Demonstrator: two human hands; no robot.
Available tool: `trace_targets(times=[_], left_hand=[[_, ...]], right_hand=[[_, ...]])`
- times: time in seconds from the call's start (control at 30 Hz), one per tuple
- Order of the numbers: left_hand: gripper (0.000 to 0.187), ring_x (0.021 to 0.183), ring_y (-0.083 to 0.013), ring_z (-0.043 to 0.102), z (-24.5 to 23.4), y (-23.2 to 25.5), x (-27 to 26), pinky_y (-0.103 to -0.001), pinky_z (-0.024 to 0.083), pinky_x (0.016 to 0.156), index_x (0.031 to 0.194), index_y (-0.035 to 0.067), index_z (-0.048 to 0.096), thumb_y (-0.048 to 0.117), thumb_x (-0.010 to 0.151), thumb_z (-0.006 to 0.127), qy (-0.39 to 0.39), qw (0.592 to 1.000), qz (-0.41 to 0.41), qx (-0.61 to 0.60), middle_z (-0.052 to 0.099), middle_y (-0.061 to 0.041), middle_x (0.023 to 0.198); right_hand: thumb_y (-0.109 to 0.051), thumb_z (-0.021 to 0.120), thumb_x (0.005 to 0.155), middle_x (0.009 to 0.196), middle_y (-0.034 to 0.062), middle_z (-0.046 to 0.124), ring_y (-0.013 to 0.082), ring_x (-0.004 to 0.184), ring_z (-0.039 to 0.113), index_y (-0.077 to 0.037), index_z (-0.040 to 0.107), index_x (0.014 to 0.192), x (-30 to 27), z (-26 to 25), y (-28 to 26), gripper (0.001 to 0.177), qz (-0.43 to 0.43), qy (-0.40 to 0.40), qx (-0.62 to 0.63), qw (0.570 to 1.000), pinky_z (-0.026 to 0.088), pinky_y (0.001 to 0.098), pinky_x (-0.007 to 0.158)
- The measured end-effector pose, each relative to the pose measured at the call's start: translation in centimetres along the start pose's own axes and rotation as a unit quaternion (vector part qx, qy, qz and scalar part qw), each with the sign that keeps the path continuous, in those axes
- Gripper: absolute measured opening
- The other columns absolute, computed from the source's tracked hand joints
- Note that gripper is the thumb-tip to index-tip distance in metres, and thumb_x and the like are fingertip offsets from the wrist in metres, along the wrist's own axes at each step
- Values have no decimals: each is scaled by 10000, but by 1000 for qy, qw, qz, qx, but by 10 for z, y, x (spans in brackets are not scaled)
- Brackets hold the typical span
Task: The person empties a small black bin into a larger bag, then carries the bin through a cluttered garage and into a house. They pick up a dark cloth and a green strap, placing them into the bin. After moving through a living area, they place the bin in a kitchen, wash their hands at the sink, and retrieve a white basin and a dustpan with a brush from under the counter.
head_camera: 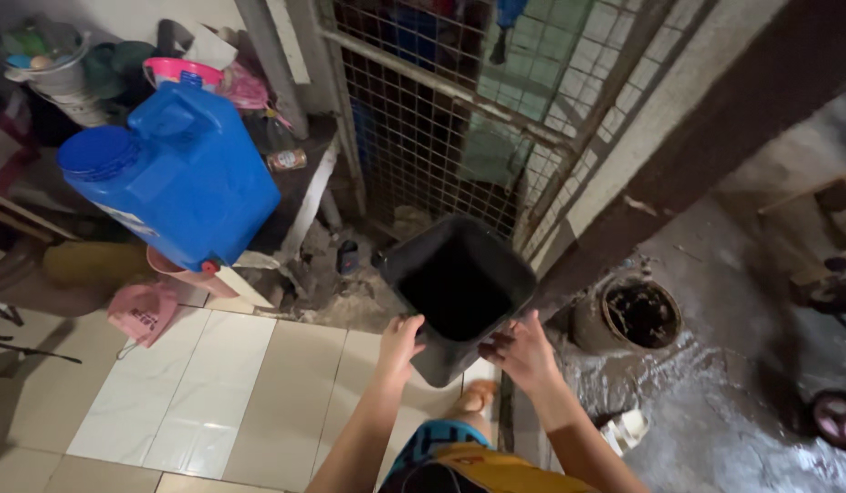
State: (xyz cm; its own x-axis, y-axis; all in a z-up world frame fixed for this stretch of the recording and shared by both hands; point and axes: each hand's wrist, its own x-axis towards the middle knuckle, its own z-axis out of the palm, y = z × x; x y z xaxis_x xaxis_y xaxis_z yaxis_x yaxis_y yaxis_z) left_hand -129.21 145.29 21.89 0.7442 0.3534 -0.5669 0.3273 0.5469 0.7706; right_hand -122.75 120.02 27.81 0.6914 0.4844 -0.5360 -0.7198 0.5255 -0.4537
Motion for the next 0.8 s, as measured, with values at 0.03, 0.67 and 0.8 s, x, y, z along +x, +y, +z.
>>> trace_targets(times=[0.03, 0.67, 0.8], left_hand=[[429, 1039, -280, 636, -6, 0, 0, -454, 550, 846, 1208, 117, 608, 293, 834, 725, 13, 1000, -18, -23, 652, -77, 1182], [191, 687, -145, 526, -287, 97, -76, -336, 518, 598, 826, 7, 617, 167, 868, 714, 438, 839, 227, -230, 562, -39, 756], [260, 606, -115, 447, -349, 118, -71, -304, 380, 545, 685, -23, 582, 108, 849, 735, 541, 784, 262, -156, 528, -17, 641]], right_hand=[[-702, 327, 1004, 1222, 205, 573, 447, 1167, 529, -101, 552, 1006, 3, 6, 2, 641, 8, -1, -22, 1000, 438, 617, 1030], [-265, 672, 947, 1258, 82, 669, 239, 1206, 610, -125, 650, 1251, 245, 300, 203, 335, -122, -245, -456, 847, 501, 368, 1016], [-253, 844, 862, 1386, 153, 585, 393, 1403, 484, -82, 650, 1265, 293, 454, 272, 479, -517, -320, -571, 551, 421, 459, 1143]])
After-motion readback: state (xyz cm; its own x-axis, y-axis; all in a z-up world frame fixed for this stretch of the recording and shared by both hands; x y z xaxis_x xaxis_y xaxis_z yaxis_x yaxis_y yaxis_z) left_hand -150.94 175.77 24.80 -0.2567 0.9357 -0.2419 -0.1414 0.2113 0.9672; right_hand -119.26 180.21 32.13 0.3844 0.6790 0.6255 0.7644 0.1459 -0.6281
